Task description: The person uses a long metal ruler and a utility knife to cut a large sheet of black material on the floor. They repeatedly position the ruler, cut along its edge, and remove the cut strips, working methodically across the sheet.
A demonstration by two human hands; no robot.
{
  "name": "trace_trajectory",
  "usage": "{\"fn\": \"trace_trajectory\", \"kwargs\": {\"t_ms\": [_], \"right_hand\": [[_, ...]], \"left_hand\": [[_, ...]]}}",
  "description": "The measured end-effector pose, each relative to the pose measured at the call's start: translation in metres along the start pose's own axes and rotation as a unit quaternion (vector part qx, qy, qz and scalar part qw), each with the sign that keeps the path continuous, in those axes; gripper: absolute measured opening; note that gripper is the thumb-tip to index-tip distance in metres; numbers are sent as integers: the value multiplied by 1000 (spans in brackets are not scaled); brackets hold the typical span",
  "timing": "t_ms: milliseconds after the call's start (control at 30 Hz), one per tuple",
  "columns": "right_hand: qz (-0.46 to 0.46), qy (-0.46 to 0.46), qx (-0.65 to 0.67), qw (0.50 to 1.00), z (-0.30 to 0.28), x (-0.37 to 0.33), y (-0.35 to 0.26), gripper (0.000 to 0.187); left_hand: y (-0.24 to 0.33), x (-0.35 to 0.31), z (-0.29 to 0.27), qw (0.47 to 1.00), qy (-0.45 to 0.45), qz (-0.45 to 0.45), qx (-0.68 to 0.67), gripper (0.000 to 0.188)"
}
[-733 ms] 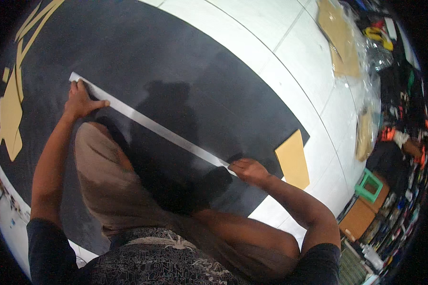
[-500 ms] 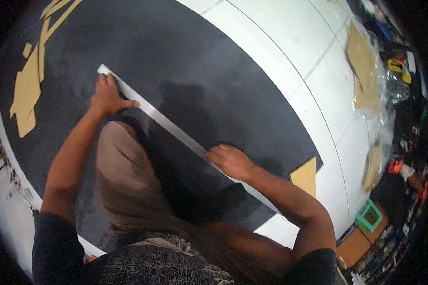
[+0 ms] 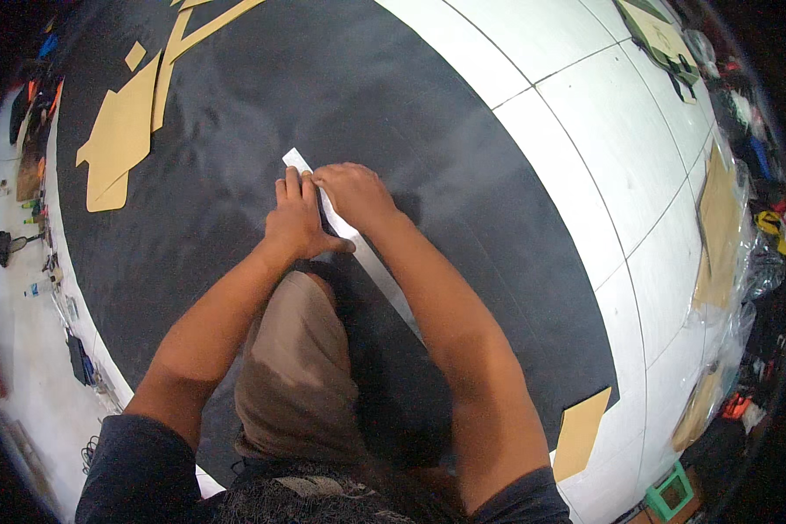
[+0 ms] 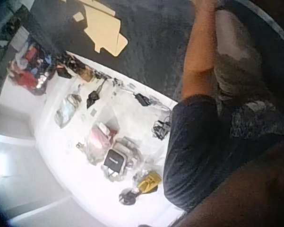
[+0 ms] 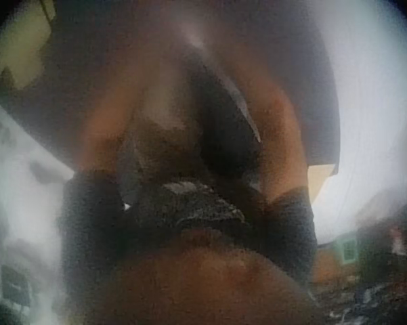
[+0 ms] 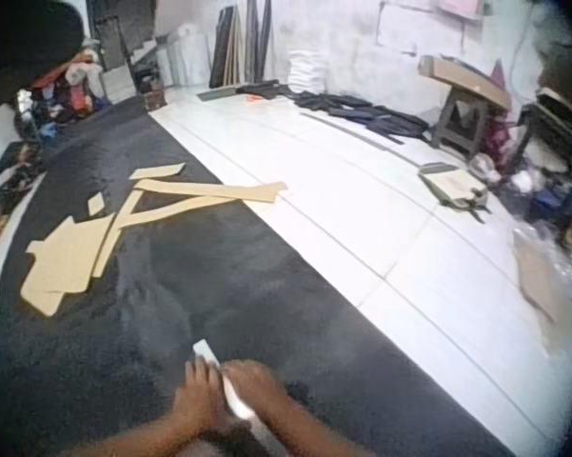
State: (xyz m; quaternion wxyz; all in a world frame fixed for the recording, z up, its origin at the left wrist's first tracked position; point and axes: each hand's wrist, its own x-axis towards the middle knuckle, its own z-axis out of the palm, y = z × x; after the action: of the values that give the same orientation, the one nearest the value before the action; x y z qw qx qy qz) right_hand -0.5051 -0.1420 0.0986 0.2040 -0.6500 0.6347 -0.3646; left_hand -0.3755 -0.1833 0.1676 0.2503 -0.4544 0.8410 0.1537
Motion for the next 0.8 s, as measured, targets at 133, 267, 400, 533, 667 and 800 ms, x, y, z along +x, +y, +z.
{"fn": "trace_trajectory", "kwargs": {"t_ms": [133,267,400,533,667,800], "right_hand": [[-5,17,8,1000,1,11,1,20],[-10,-4,-20,1000,0,4,0,19],[-81,8,-34,996,-4,-4,8,17],[-75,63,-56,994,4,4,10,15],[-84,-48,-82,992,-25,-42,1,17],[-38,-201,-114,972,-79,-162,-22,17]], "left_hand": [[-1,-1,-1,1000,-10,-4,2,147],[-7,-2,1,1000,-4,-6,-8,147],[-4,0,0,1000,-4,-5,-6,146],[2,3,0,1000,3,-1,-8,145],[1,-2,2,1000,5,0,6,145],[4,-4,-1,1000,10,-10,25,147]]}}
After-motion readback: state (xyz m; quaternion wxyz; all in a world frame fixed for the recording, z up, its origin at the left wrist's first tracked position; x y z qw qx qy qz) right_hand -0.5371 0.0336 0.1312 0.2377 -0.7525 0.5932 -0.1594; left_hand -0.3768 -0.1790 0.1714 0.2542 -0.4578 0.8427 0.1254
